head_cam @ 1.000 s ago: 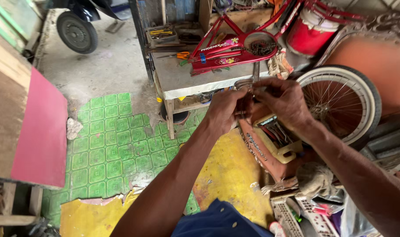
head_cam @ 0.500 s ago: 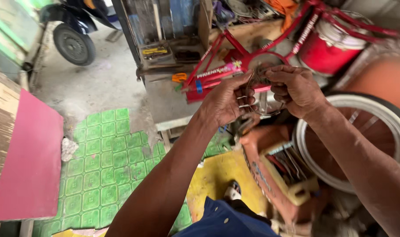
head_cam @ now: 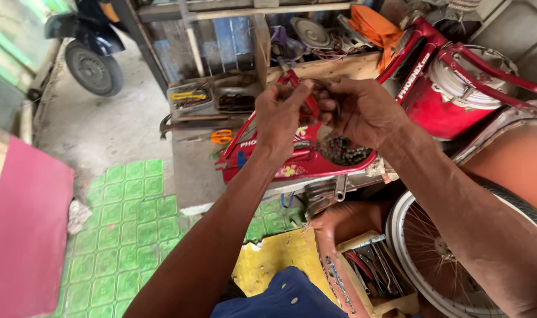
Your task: The person retrieves a bicycle chain from a container, wipes it with a cloth, and places it onto the bicycle frame. The person then handles a small metal clip and places it on the frame.
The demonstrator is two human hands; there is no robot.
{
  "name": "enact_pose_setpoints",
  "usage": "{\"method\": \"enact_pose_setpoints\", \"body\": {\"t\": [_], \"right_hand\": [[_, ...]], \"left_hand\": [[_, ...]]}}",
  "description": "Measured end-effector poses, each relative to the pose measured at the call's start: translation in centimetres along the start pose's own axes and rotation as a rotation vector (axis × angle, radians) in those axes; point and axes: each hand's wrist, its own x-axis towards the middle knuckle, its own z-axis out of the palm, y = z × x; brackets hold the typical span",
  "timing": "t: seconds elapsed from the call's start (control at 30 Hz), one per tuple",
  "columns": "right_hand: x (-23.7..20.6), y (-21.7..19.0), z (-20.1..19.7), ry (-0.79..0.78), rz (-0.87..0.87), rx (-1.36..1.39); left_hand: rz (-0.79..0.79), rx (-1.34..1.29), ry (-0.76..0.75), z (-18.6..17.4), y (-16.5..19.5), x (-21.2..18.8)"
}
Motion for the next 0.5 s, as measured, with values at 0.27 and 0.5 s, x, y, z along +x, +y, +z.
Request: {"method": "enact_pose_setpoints", "body": {"t": [0.27,0.5], "right_hand": [[3.0,-1.4,3.9,0.162,-0.022,-0.089],[7.4,6.2,6.3,0.311,-0.172,-0.044]], "left_hand": [[-0.110,-0.309,0.004,-2.0,-1.6,8.1],[-0.308,-0.613,0.021,-7.3,-3.6,14.9]]}}
